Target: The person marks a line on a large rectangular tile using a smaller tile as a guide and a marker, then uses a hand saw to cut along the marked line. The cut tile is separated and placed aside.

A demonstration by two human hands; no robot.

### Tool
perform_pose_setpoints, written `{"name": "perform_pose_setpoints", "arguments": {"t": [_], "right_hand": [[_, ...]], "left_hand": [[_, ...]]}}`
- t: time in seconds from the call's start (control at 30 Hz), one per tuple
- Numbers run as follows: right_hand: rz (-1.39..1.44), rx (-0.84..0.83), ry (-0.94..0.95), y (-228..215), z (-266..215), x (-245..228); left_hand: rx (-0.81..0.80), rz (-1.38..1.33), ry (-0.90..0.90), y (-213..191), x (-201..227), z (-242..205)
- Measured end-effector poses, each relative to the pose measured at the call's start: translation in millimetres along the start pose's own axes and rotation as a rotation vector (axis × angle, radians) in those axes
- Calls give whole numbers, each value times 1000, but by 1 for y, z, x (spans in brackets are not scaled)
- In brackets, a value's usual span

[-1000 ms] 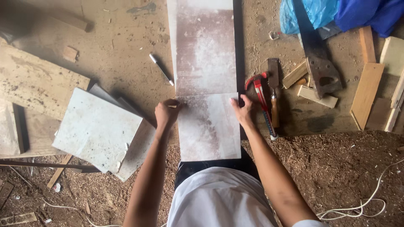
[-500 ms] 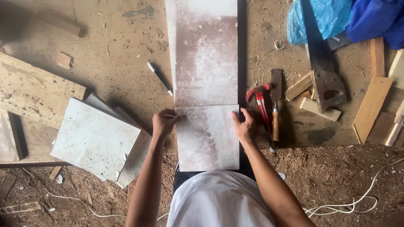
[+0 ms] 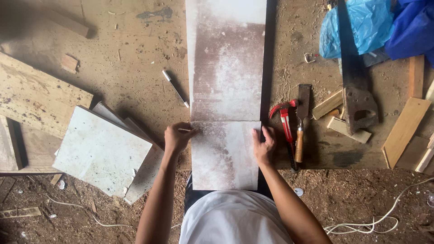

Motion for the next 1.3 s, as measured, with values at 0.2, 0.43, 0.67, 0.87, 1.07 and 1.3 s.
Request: {"name": "perform_pose_setpoints", "arguments": {"t": [0.2, 0.43, 0.67, 0.87, 1.07, 1.3], "right_hand": [[-11, -8, -16, -1, 0, 0], [-23, 6, -28, 4, -1, 8], [-13, 35, -75, 1, 1, 4], [-5, 19, -59, -3, 0, -1], [30, 23, -60, -1, -1, -4], [11, 58, -91, 1, -1, -1]], "left_hand": [[-5, 14, -21, -2, 0, 1], [5, -4, 33, -1, -1, 1], [35, -103, 49, -4, -2, -5], [1, -126, -49, 0, -10, 1], [-14, -129, -117, 2, -6, -2], [-28, -54, -134, -2, 5, -1]]}}
Point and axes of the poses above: each hand's wrist, its own z-axis towards the middle knuckle, its own y-axis out of the palm, x = y × z, the point moved 6 cm from there along z, towards the middle knuckle, and after that the axes turned 9 degrees about -z, right-handed, at the moved point
